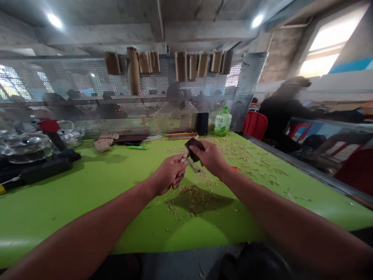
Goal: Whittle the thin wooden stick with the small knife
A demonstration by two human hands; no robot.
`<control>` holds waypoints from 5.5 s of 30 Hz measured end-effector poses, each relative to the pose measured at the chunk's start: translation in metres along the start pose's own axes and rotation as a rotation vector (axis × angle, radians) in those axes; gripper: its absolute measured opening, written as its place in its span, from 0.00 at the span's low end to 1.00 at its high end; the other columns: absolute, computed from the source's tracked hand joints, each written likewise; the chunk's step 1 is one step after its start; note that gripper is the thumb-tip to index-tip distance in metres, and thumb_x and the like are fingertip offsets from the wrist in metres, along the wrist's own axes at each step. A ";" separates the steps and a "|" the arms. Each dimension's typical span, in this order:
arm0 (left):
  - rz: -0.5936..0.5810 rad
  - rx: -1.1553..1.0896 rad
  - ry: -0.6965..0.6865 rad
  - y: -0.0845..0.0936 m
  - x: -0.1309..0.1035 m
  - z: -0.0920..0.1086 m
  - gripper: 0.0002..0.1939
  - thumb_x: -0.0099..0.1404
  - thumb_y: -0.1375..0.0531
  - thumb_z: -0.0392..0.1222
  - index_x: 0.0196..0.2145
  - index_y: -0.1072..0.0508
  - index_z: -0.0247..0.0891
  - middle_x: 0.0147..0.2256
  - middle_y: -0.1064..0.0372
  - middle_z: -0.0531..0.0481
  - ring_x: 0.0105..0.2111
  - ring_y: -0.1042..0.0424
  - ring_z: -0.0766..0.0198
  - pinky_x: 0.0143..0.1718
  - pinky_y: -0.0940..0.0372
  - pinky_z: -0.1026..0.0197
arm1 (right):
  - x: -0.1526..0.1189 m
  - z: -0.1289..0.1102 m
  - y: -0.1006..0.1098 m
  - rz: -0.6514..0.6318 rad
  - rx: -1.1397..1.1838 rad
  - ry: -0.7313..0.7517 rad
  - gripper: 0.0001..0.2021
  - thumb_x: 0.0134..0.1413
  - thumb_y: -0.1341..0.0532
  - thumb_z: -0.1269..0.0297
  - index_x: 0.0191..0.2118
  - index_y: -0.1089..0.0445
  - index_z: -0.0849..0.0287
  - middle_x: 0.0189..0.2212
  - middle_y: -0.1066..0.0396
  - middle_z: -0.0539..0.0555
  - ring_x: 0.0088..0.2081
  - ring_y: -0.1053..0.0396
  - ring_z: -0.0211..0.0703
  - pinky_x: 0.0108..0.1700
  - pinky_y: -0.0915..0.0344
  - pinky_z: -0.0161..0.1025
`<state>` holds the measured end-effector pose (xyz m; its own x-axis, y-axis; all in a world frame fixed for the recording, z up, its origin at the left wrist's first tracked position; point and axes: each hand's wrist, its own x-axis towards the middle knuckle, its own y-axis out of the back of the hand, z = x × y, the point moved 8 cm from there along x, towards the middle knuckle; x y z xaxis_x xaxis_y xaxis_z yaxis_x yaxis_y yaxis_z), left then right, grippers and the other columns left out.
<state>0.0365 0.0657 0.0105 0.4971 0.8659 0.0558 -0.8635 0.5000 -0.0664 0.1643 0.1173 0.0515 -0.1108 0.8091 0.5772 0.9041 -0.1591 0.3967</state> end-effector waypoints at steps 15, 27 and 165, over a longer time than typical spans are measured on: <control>-0.044 -0.098 -0.018 0.000 0.001 -0.001 0.07 0.65 0.43 0.44 0.35 0.38 0.40 0.18 0.48 0.63 0.11 0.54 0.77 0.10 0.50 0.73 | 0.003 0.004 0.003 0.006 0.054 -0.040 0.13 0.53 0.41 0.54 0.29 0.31 0.61 0.20 0.36 0.49 0.23 0.41 0.36 0.26 0.45 0.35; 0.037 0.064 0.006 0.001 -0.002 -0.001 0.09 0.64 0.42 0.45 0.38 0.36 0.39 0.15 0.49 0.65 0.10 0.54 0.75 0.10 0.52 0.71 | 0.002 0.004 -0.008 -0.093 0.049 0.002 0.13 0.51 0.40 0.54 0.27 0.31 0.60 0.22 0.33 0.50 0.25 0.39 0.37 0.27 0.43 0.35; 0.086 0.408 -0.502 0.012 -0.001 0.027 0.19 0.66 0.44 0.47 0.52 0.35 0.37 0.29 0.40 0.54 0.29 0.38 0.69 0.32 0.38 0.65 | -0.005 0.022 -0.022 -0.293 0.080 -0.068 0.11 0.48 0.36 0.62 0.39 0.26 0.58 0.33 0.25 0.53 0.35 0.30 0.42 0.37 0.34 0.39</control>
<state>0.0234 0.0706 0.0365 0.4100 0.7407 0.5323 -0.9105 0.2980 0.2866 0.1542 0.1291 0.0247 -0.3462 0.8505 0.3960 0.8676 0.1296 0.4801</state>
